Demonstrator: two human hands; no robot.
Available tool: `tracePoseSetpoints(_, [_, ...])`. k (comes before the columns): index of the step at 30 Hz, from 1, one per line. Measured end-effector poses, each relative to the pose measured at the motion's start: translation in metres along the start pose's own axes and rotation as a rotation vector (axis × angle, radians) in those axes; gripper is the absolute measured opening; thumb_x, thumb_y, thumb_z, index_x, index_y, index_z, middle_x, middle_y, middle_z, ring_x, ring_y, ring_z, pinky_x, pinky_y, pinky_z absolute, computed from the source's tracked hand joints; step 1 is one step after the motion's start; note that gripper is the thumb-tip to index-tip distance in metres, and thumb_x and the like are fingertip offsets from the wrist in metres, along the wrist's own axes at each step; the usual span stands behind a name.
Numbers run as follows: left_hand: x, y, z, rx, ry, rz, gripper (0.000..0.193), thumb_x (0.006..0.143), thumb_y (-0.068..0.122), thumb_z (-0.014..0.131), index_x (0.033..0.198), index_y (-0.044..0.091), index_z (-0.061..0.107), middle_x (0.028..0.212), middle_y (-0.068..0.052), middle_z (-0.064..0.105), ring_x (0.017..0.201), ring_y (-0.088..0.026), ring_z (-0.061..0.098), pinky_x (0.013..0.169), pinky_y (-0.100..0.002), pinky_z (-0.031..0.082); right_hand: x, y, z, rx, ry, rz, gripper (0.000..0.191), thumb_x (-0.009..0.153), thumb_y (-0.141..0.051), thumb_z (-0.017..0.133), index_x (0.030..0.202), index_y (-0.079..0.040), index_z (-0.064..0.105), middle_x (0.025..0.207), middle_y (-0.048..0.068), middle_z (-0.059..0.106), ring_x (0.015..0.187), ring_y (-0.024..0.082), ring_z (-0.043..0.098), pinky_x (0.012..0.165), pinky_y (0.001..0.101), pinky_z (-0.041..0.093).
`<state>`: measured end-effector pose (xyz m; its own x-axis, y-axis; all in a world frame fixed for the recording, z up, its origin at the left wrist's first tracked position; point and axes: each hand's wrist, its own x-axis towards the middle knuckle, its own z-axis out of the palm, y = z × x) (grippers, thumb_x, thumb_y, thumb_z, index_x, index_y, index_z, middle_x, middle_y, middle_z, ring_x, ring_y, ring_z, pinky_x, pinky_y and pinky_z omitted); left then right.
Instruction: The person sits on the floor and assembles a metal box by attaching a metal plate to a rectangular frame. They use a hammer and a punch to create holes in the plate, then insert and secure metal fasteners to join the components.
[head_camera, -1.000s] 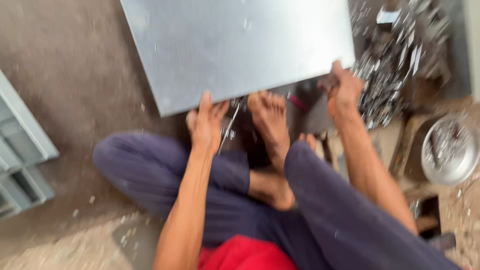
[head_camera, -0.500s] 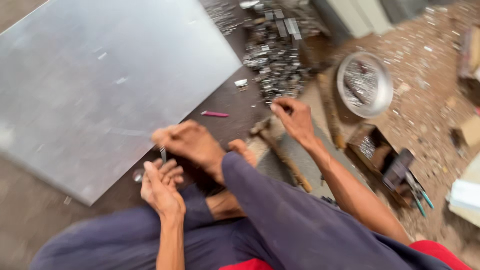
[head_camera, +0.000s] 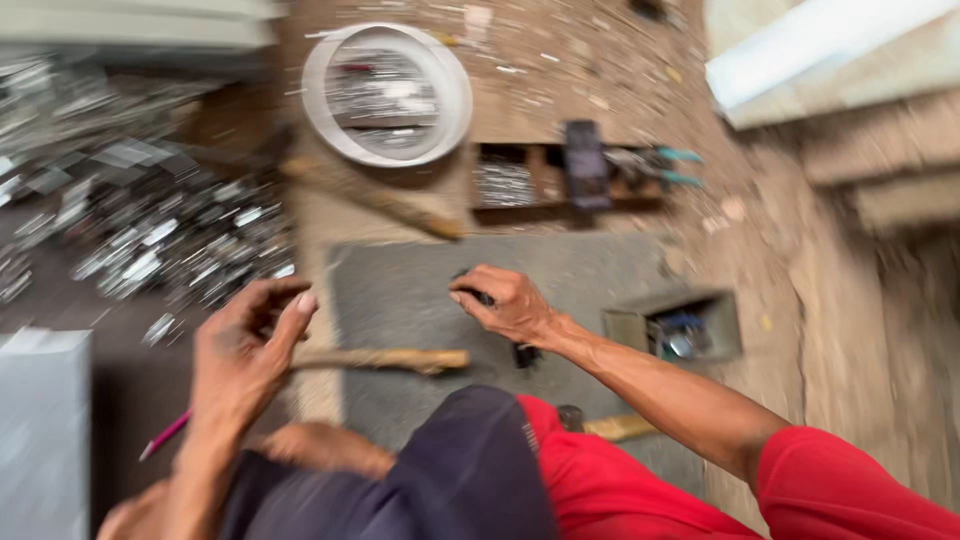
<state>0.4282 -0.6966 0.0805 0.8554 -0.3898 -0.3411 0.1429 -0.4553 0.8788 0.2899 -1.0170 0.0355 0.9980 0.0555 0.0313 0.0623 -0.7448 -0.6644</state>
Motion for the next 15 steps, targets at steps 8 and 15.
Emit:
tracePoseSetpoints(8, [-0.006, 0.045, 0.111, 0.115, -0.512, 0.000, 0.038, 0.086, 0.036, 0.071, 0.115, 0.012, 0.077, 0.100, -0.003, 0.079, 0.087, -0.015, 0.072, 0.071, -0.032, 0.058, -0.205, 0.126, -0.195, -0.532, 0.220, 0.410, 0.040, 0.079, -0.010, 0.067, 0.119, -0.003, 0.069, 0.109, 0.018, 0.072, 0.100, 0.035, 0.069, 0.092, 0.0438, 0.056])
tracePoseSetpoints(15, [-0.049, 0.026, 0.120, 0.337, -0.719, -0.172, 0.038, 0.088, 0.045, 0.073, 0.113, 0.016, 0.077, 0.088, -0.004, 0.077, 0.074, -0.015, 0.071, 0.068, -0.034, 0.057, -0.286, 0.183, -0.207, -0.769, -0.551, 0.699, 0.040, 0.079, -0.010, 0.067, 0.119, -0.013, 0.072, 0.089, 0.022, 0.073, 0.090, 0.042, 0.071, 0.084, 0.0523, 0.056])
